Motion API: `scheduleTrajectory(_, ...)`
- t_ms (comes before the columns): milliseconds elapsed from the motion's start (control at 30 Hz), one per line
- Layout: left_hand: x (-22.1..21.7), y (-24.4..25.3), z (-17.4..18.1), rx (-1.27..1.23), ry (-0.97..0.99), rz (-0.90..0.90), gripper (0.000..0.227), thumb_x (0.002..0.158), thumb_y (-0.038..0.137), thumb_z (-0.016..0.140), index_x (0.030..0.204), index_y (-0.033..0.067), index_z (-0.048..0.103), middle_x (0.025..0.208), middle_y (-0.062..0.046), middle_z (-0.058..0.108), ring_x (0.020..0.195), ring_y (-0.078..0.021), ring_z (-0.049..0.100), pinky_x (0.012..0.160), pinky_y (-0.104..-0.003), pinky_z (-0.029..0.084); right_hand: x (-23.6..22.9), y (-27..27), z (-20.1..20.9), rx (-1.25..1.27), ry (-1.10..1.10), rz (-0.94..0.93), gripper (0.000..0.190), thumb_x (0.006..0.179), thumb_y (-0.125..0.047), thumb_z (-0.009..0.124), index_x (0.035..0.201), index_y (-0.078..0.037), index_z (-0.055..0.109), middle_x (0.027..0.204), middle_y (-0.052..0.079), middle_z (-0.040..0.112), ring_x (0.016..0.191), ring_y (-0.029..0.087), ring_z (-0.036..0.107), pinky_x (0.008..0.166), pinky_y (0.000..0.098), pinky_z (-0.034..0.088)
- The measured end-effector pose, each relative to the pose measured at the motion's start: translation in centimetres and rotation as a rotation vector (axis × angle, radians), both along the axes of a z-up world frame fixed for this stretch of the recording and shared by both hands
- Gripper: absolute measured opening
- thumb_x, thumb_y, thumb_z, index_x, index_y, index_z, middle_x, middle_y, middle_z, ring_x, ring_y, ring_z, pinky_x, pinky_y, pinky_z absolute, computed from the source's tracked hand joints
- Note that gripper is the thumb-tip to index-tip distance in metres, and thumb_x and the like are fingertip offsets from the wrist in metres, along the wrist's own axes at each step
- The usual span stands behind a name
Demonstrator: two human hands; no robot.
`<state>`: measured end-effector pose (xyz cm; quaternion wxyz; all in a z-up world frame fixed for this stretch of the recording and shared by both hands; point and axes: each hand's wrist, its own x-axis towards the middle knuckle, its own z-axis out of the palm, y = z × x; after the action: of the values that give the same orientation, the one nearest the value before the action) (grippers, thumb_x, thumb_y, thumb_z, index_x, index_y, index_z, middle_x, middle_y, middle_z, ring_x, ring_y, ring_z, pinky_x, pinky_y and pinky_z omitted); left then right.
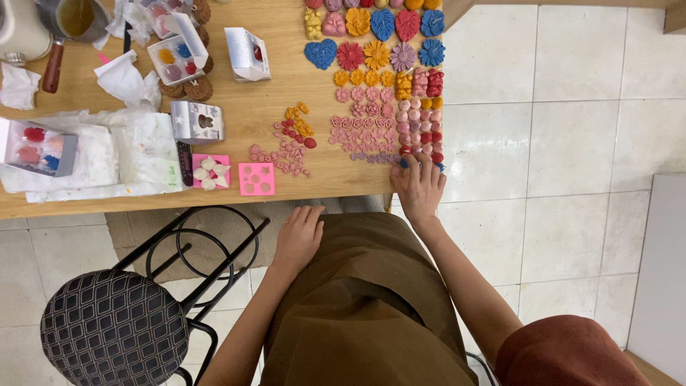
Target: The person organizes small flower-shaped candles on a wooden table, moving them by hand to form neat rows and clusters alongside various molds and containers.
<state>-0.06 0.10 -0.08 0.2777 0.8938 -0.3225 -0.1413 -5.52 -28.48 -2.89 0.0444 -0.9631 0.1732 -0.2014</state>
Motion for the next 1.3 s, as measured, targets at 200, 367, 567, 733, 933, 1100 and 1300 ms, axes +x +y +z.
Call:
scheduleTrajectory(200,-0.7,0.8,0.0,-0.007,-0.01,0.08,0.03,0.092,0.014,0.065,0.121,0.005,0.064,0.107,-0.009,0.065,0.106,-0.0286,0.062,0.087,-0.044,0.053,1.3,1.0,2.6,0.24,-0.008,0.228,0.05,0.082,-0.02,0.081,0.127,-0.006,0.063,0.124,0.013,0.06,0.108,0.037,0.057,0.093,0.0475,0.045)
scheduleTrajectory(367,-0.9,1.5,-0.4,0.027,0.028,0.224,0.027,0.094,0.014,0.064,0.119,0.0048,0.064,0.106,-0.009,0.065,0.104,-0.0291,0.063,0.087,-0.046,0.053,6.9,5.4,2.0,0.523,0.04,0.546,0.025,0.088,-0.005,0.076,0.112,-0.006,0.07,0.109,0.012,0.068,0.101,0.033,0.068,0.088,0.0416,0.056)
scheduleTrajectory(567,-1.3,3.0,-0.5,0.042,0.122,0.365,0.024,0.095,0.015,0.063,0.117,0.0045,0.063,0.104,-0.011,0.066,0.1,-0.0316,0.065,0.081,-0.047,0.053,12.6,10.3,-0.6,0.612,0.111,0.603,0.021,0.089,-0.004,0.074,0.11,-0.004,0.072,0.104,0.014,0.069,0.093,0.034,0.069,0.079,0.0422,0.057)
scheduleTrajectory(733,-1.3,4.1,-1.2,-0.009,0.15,0.404,0.022,0.095,0.014,0.063,0.116,0.0054,0.063,0.105,-0.012,0.068,0.095,-0.033,0.068,0.08,-0.047,0.054,14.9,10.9,-1.4,0.582,0.21,0.569,0.029,0.088,-0.005,0.073,0.116,-0.008,0.075,0.098,0.012,0.065,0.091,0.032,0.067,0.078,0.0423,0.056)
scheduleTrajectory(933,-0.6,3.8,-1.4,-0.037,0.194,0.398,0.023,0.094,0.014,0.064,0.115,0.0047,0.063,0.104,-0.013,0.067,0.096,-0.0341,0.068,0.081,-0.047,0.054,15.5,11.0,-1.4,0.413,0.221,0.634,0.029,0.086,-0.006,0.074,0.115,-0.009,0.076,0.099,0.009,0.062,0.099,0.03,0.064,0.083,0.0422,0.055)
scheduleTrajectory(1100,0.0,3.2,-1.5,-0.048,0.195,0.364,0.022,0.093,0.011,0.064,0.115,0.0057,0.063,0.106,-0.012,0.067,0.097,-0.0337,0.068,0.082,-0.048,0.055,13.7,10.5,-2.1,0.403,0.239,0.643,0.018,0.087,-0.008,0.074,0.106,-0.005,0.073,0.104,0.01,0.064,0.103,0.03,0.065,0.086,0.0412,0.057)
scheduleTrajectory(1300,1.3,0.2,-2.0,-0.117,0.279,0.278,0.026,0.093,0.01,0.063,0.119,0.006,0.06,0.113,-0.014,0.065,0.103,-0.0369,0.066,0.082,-0.048,0.056,8.0,9.1,-1.3,0.425,0.227,0.533,0.024,0.089,-0.003,0.072,0.113,-0.001,0.073,0.107,0.011,0.067,0.099,0.03,0.067,0.082,0.0402,0.057)
